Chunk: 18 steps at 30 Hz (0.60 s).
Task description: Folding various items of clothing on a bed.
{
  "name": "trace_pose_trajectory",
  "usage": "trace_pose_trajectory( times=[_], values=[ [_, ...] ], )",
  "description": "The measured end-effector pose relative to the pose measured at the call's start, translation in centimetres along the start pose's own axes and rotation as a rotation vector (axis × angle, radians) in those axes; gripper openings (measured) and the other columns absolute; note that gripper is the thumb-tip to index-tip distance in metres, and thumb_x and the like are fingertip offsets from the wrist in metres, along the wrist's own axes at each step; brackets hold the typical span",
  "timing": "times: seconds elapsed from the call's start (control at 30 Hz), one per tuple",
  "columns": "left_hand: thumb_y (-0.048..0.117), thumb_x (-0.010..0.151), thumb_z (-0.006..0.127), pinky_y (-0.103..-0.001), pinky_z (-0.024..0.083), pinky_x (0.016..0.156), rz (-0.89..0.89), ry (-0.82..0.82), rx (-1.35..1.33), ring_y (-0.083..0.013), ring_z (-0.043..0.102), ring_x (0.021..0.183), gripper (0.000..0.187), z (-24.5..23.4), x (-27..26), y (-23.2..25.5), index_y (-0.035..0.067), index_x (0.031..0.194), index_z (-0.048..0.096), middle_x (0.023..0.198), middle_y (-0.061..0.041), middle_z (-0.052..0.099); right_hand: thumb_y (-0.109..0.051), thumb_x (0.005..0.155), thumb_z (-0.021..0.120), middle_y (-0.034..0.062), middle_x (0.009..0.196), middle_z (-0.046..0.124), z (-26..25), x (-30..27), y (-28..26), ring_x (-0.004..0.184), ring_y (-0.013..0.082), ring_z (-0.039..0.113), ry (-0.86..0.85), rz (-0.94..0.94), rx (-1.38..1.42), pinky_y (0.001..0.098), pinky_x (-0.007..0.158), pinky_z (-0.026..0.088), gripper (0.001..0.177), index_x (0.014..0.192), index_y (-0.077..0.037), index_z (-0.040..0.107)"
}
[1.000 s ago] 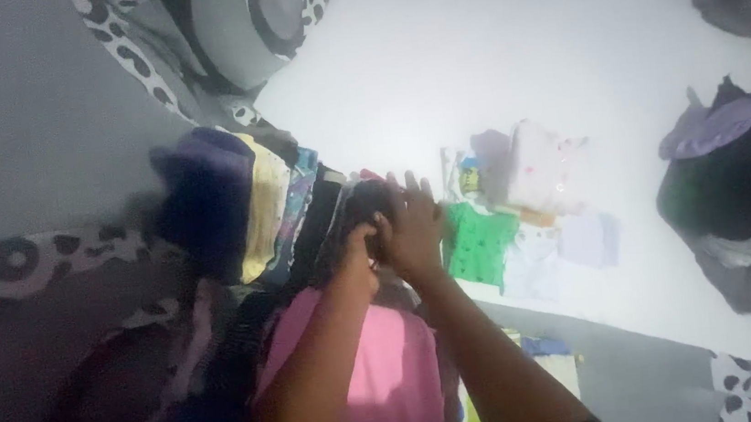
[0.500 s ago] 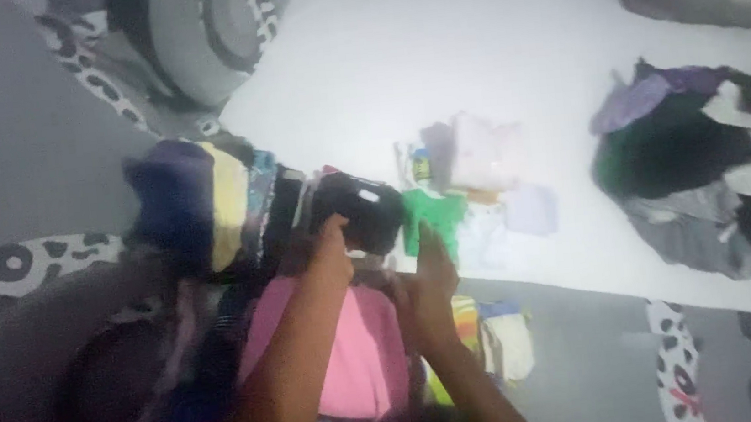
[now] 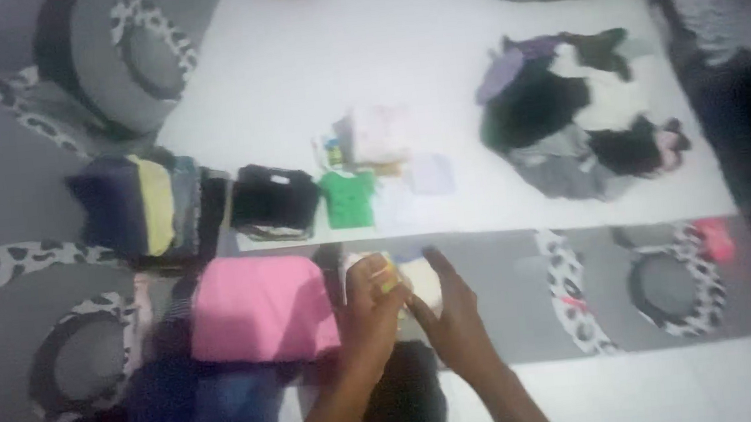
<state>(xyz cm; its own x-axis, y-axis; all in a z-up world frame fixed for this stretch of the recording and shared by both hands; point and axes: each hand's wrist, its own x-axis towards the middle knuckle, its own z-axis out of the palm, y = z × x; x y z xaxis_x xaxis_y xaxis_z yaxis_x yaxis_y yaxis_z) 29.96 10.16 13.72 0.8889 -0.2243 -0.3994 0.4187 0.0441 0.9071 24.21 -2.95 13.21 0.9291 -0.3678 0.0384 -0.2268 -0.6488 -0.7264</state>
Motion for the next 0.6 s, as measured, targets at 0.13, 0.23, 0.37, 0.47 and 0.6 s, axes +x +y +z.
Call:
trace_pose_trajectory(
  times=[0.13, 0.23, 0.37, 0.47, 0.6],
  values=[
    [0.015, 0.089, 0.069, -0.036, 0.054, 0.089, 0.115, -0.074, -0.023, -0.0202, 0.061, 0.104, 0.048, 3.1, -4.5, 0.0, 0.009, 0.133, 0.05, 0.118, -0.01, 0.061, -0.019, 0.089, 0.076, 0.021, 0.154, 0.045, -7.0, -2.6, 0.7, 0.142, 0.0374, 0.043, -0.044, -0.093, -0.055, 0.0487, 0.116, 0.031, 0.077, 0.152, 0.0, 0.035],
    [0.013, 0.089, 0.065, -0.036, 0.053, 0.083, 0.093, -0.123, -0.032, -0.0218, 0.061, 0.096, 0.044, 5.5, -7.8, 1.0, 0.007, 0.131, 0.053, 0.109, -0.011, 0.063, -0.02, 0.09, 0.074, 0.0211, 0.155, 0.046, -12.2, -3.9, 1.4, 0.14, 0.0346, 0.049, -0.039, -0.128, 0.003, 0.0453, 0.116, 0.037, 0.078, 0.153, 0.0, 0.033],
    [0.009, 0.088, 0.062, -0.034, 0.054, 0.082, 0.086, -0.174, -0.017, -0.0218, 0.065, 0.096, 0.038, 7.4, -10.5, -0.6, 0.002, 0.125, 0.06, 0.106, -0.01, 0.065, -0.019, 0.092, 0.072, 0.0225, 0.155, 0.044, -18.0, -6.2, 1.8, 0.141, 0.0349, 0.048, -0.025, -0.091, 0.053, 0.0455, 0.114, 0.039, 0.084, 0.158, -0.001, 0.023],
    [0.012, 0.09, 0.065, -0.033, 0.054, 0.088, 0.167, -0.235, 0.005, -0.0212, 0.065, 0.103, 0.036, 8.3, -11.9, 0.3, 0.001, 0.124, 0.061, 0.111, -0.01, 0.066, -0.019, 0.091, 0.071, 0.022, 0.154, 0.045, -20.6, -7.8, 1.6, 0.14, 0.0357, 0.048, -0.019, -0.053, 0.025, 0.0464, 0.112, 0.041, 0.084, 0.157, -0.003, 0.022],
    [0.016, 0.091, 0.065, -0.035, 0.054, 0.09, 0.087, -0.324, 0.033, -0.0204, 0.064, 0.108, 0.037, 9.2, -15.0, 4.1, 0.004, 0.126, 0.061, 0.116, -0.009, 0.066, -0.016, 0.092, 0.068, 0.0234, 0.154, 0.045, -22.5, -9.9, 0.0, 0.14, 0.0369, 0.048, 0.035, -0.071, 0.111, 0.0481, 0.113, 0.04, 0.083, 0.159, -0.003, 0.019]
  ],
)
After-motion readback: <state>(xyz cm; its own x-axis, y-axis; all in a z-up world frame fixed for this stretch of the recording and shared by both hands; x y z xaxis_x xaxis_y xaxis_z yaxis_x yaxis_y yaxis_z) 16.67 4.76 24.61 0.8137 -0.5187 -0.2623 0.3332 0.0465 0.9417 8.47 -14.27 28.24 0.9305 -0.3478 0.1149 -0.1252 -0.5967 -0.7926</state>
